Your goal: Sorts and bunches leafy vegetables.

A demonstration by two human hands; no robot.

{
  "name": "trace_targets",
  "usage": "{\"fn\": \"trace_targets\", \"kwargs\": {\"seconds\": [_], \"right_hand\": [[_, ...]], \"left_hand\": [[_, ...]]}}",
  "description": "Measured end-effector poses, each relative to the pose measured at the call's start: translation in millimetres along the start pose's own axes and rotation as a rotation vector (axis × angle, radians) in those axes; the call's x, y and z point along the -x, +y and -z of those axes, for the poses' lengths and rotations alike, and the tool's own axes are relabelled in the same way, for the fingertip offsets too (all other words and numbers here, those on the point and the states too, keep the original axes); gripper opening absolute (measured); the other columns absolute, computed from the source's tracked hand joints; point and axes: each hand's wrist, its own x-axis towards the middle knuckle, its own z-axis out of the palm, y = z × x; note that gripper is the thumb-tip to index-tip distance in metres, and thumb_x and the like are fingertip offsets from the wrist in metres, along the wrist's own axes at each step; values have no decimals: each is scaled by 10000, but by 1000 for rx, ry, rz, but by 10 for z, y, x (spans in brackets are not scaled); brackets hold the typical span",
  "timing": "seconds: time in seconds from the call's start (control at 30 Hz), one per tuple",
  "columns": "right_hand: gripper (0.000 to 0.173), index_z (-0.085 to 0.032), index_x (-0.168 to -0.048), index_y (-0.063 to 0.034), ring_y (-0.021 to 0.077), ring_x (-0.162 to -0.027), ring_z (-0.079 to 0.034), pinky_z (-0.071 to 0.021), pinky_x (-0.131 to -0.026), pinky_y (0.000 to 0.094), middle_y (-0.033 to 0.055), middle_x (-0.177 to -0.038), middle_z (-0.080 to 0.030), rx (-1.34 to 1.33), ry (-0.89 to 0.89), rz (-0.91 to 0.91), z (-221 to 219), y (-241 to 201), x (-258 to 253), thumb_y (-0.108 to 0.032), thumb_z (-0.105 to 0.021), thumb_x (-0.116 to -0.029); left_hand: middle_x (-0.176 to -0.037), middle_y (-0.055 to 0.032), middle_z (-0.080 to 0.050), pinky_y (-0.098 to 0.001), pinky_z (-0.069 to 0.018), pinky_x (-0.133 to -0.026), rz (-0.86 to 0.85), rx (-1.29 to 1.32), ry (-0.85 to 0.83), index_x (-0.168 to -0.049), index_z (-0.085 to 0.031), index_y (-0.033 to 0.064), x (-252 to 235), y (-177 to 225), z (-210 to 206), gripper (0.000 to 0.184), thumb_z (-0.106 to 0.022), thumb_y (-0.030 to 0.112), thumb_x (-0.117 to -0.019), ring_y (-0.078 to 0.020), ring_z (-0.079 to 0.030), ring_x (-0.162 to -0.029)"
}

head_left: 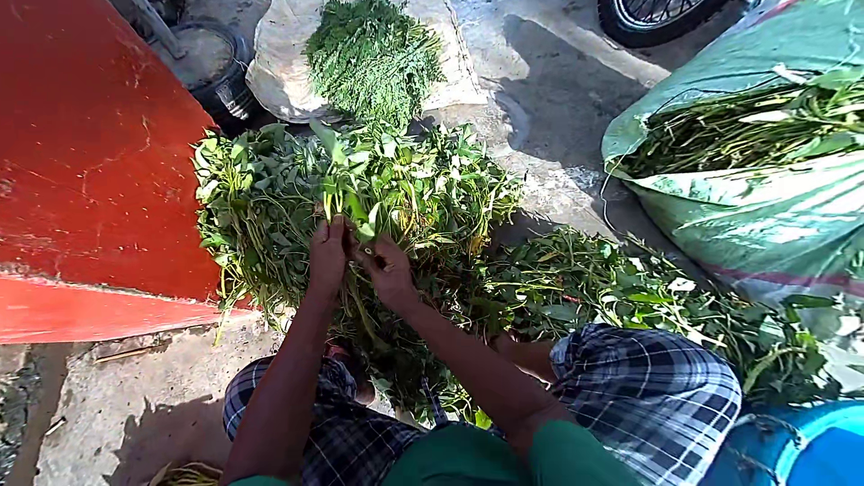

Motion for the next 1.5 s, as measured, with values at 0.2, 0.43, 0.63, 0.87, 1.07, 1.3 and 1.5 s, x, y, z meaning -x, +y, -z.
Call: {"fn": "trace_targets", "kwargs": {"seconds": [0.2, 0.43, 0.63, 0.87, 1.07, 1.3, 1.5], "right_hand": [[526, -620, -1417, -127, 521, -1387, -432, -331, -1077, 766, 275, -1573, -395, 639, -1192, -566, 239, 561, 609, -241, -765, -925], [592, -375, -1526, -13, 310, -1055, -691, -595, -862, 415, 245, -1408, -545, -184, -17, -1088, 423, 1187, 281, -193, -643, -1029], [556, -317, -1544, -55, 299, -957, -689, -597, -810, 419, 230, -1283, -584, -577, 316, -1073, 367, 1279, 98, -206, -563, -1068], [325, -668, -1228, 21, 313, -985, -709, -569, -933, 483, 206, -1123, -703, 377, -124, -611, 382, 817, 202, -238, -562, -1064], [376, -619, -1348, -2, 399, -1196, -642, -489, -1032, 546, 230, -1341, -630, 712, -529, -498, 331, 202, -49, -239, -476, -1092], [328, -657, -1265, 8, 429, -1101, -677, -523, -927, 576, 245, -1233, -673, 805, -572, -275, 340, 194, -31, -192, -466, -1089], [294, -672, -1255, 15, 518, -1186, -607, -446, -970, 731, 304, -1266, -642, 968, -1435, -460, 750, 329, 490, -131, -627, -1004]], "left_hand": [[-860, -49, -651, -352, -632, -643, 66, 32, 211, -1200, -536, 15, -274, 54, 468, 366, -326, 309, -1140, -158, -698, -677], [-689, 46, -520, -154, -378, -413, 334, 624, 174, -1048, -504, 153, -299, 121, 352, 204, -387, 302, -1124, -24, -429, -453], [-906, 3, -666, -248, -577, -587, 23, 481, 182, -1310, -510, 100, -341, 126, 356, 229, -406, 122, -1107, -92, -640, -645], [-805, 3, -672, -156, -427, -441, 276, 407, -130, -1160, -634, 98, -160, 156, 148, 307, -383, 272, -1125, -21, -499, -483], [-992, -40, -696, -148, -355, -408, 220, 388, -173, -1118, -613, 96, -150, 93, 64, 103, -585, 63, -1024, -3, -428, -475], [-890, -43, -685, -149, -362, -402, 274, 376, -155, -1125, -657, 59, -161, 87, 116, 121, -580, 88, -1037, -11, -417, -448], [-818, 1, -665, -162, -430, -470, 207, 518, 280, -1168, -628, 88, -288, 184, 598, 320, -369, 273, -1127, -29, -512, -517]]}}
